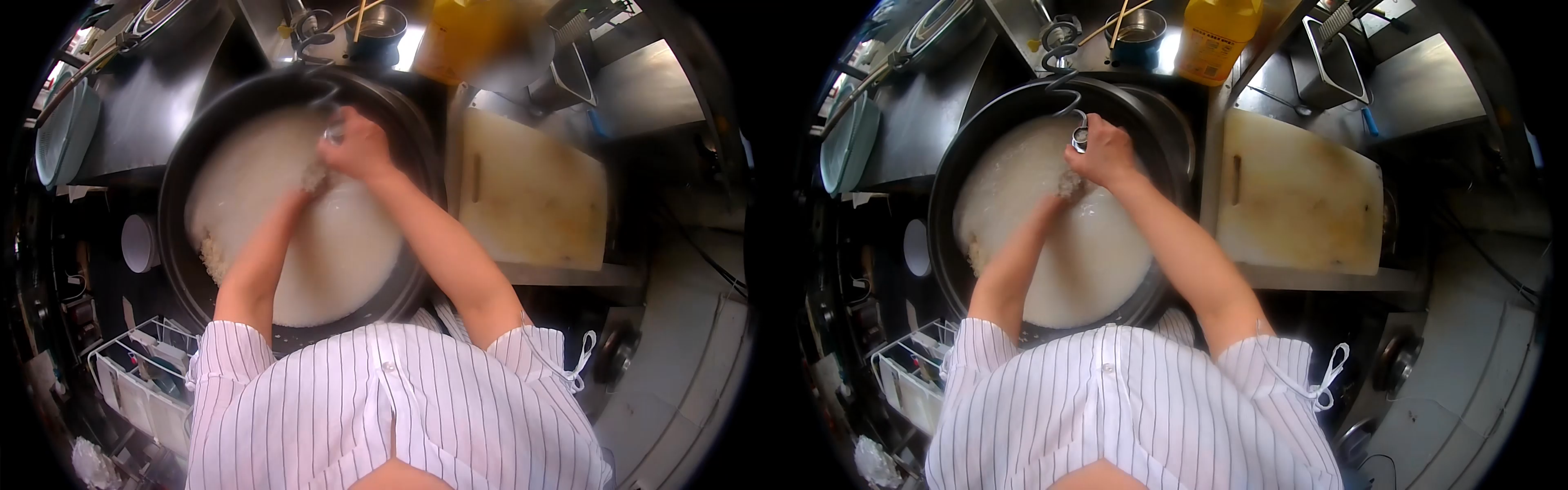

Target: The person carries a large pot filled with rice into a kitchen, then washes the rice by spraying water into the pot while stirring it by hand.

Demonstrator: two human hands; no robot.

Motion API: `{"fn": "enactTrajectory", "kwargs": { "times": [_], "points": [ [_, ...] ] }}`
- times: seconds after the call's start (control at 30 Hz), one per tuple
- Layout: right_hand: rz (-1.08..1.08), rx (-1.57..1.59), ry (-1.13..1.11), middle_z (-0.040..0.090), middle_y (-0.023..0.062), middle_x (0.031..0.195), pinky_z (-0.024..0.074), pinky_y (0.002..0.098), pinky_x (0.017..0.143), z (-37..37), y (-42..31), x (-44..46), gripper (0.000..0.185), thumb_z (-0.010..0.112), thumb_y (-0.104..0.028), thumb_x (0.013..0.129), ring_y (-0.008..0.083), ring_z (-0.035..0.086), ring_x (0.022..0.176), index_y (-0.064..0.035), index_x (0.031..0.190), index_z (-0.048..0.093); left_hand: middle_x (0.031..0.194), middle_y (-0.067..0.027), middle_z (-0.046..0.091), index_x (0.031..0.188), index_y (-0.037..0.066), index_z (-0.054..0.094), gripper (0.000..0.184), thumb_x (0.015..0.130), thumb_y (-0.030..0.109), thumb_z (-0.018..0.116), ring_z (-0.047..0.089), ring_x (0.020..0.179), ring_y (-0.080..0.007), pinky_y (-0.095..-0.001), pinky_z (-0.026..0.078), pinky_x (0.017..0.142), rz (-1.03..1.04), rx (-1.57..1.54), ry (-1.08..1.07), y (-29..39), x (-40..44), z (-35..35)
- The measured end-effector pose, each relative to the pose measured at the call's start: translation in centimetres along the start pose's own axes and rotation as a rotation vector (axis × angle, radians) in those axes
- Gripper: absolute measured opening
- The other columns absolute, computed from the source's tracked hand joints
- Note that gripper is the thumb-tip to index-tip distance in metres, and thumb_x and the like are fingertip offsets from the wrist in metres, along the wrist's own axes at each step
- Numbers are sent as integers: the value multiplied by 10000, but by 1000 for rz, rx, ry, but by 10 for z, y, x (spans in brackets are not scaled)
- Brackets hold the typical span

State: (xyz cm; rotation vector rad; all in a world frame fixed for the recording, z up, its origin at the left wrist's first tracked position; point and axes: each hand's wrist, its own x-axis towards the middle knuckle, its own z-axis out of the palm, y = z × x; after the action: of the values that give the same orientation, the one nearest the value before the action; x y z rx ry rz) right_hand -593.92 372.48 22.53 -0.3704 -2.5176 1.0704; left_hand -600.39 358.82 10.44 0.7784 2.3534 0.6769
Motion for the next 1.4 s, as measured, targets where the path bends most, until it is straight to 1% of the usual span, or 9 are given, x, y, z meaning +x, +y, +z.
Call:
{"fn": "enactTrajectory", "kwargs": {
  "times": [0.3,0.4,0.5,0.6,0.7,0.9,1.0,1.23,1.4],
  "points": [
    [-77,-39,-3,587,141,791,468,390,666,4,-2,9,379,646,-290,632,309,591,741,-22,851,493,1083,-108,415,1163,61,391,369,850,252,435,386,919,-201,-295,315,736,-165,357,-2,-66,-64,-55],
    [-72,-19,2,588,135,785,463,392,672,3,-5,9,376,641,-295,634,308,592,738,-25,849,494,1058,-102,426,1147,64,403,359,850,262,438,395,887,-194,-289,322,708,-153,486,-165,-90,-113,-52],
    [-85,13,21,590,128,782,460,387,675,2,-12,9,374,639,-300,636,303,593,736,-26,848,498,1032,-96,438,1132,67,416,349,851,272,440,405,856,-188,-283,329,681,-92,616,-475,-102,-154,-25],
    [-67,22,5,594,129,787,460,383,679,4,-12,9,366,641,-309,634,301,595,737,-33,834,509,1007,-90,449,1117,70,429,341,851,282,443,415,824,-182,-277,336,654,-12,532,-726,-95,-168,22],
    [-60,27,4,596,133,772,462,382,678,4,-13,9,370,643,-317,631,298,596,740,-36,833,511,982,-84,461,1102,73,441,333,851,292,445,425,793,-175,-270,343,627,-34,182,-782,-66,-163,71],
    [-11,60,-55,606,139,754,474,377,688,0,-13,7,404,652,-343,625,311,600,741,-18,833,530,931,-72,484,1071,79,467,321,852,313,450,444,730,-163,-258,357,573,-350,-958,-579,-3,-111,113],
    [2,149,-86,622,138,771,479,354,697,-1,-12,7,448,662,-368,613,301,611,745,2,841,553,906,-65,496,1056,82,480,317,852,323,453,454,698,-157,-252,364,546,-357,-1276,-400,14,-82,99],
    [104,389,-325,643,136,800,480,322,716,2,-10,6,504,665,-385,604,252,631,775,22,887,573,847,-51,523,1021,89,509,311,853,346,458,477,625,-142,-237,380,483,-150,-1061,56,30,-50,51],
    [67,406,-334,642,149,813,484,319,719,6,-13,6,545,671,-377,600,254,632,788,40,934,565,805,-41,542,995,94,530,312,853,363,462,493,572,-131,-227,392,438,-127,-965,142,23,-57,26]
  ]
}}
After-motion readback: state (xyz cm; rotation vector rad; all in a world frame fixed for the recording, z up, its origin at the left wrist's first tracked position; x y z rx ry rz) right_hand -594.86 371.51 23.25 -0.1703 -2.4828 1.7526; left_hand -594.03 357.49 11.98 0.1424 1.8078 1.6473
